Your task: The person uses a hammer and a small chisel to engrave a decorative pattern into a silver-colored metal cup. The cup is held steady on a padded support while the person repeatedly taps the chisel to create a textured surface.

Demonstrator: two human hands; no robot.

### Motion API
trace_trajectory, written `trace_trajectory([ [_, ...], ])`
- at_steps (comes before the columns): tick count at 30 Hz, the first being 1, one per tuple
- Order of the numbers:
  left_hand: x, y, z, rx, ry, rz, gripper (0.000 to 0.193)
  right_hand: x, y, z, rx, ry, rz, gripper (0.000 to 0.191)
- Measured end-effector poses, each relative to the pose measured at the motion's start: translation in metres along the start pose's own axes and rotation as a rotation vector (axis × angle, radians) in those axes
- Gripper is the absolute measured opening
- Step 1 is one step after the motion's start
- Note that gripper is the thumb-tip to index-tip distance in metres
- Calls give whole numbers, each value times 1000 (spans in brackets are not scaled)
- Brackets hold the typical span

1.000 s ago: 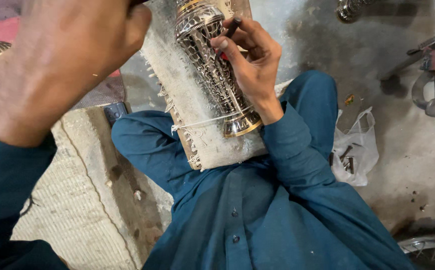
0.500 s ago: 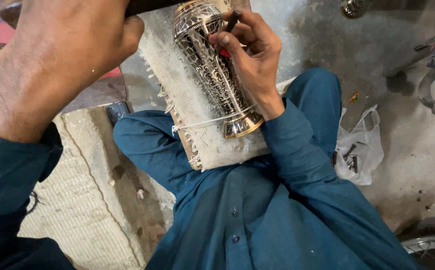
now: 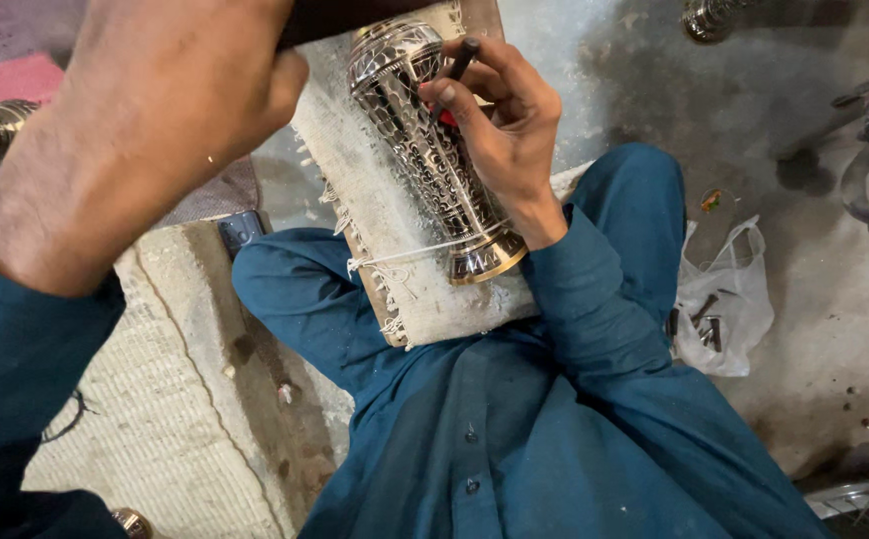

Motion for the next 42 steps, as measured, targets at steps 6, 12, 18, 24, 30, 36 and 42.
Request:
trace_trajectory([
  [6,-1,0,-4,-10,13,44,20,0,-1,-1,-12,-7,-21,32],
  [12,1,0,-6,-2,-15,103,19,-1,0,-2,-13,13,8,32],
  [18,6,-2,-9,57,-107,53,11,0,2,-2,-37,4,3,33],
  [24,0,-7,-10,39,-117,49,15,-1,3,-1,-6,-5,-33,37],
  [30,-4,-12,-10,58,-116,15,13,-2,3,-2,-4,-20,3,35],
  [36,-4,-14,-10,77,-131,-11,12,-2,2,-1,-44,-21,25,33],
  [42,1,-13,-2,131,-199,-81,11,-1,-1,-1,-70,-7,-39,33],
])
Point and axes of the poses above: each hand's wrist, its own z-axis towards the middle knuckle, its own x-axis out of the back of the hand, y = z × x, the point moved 1 cm from there along z, towards the middle knuckle, and after that the axes turned 6 degrees about -x, right-handed, at the moved point
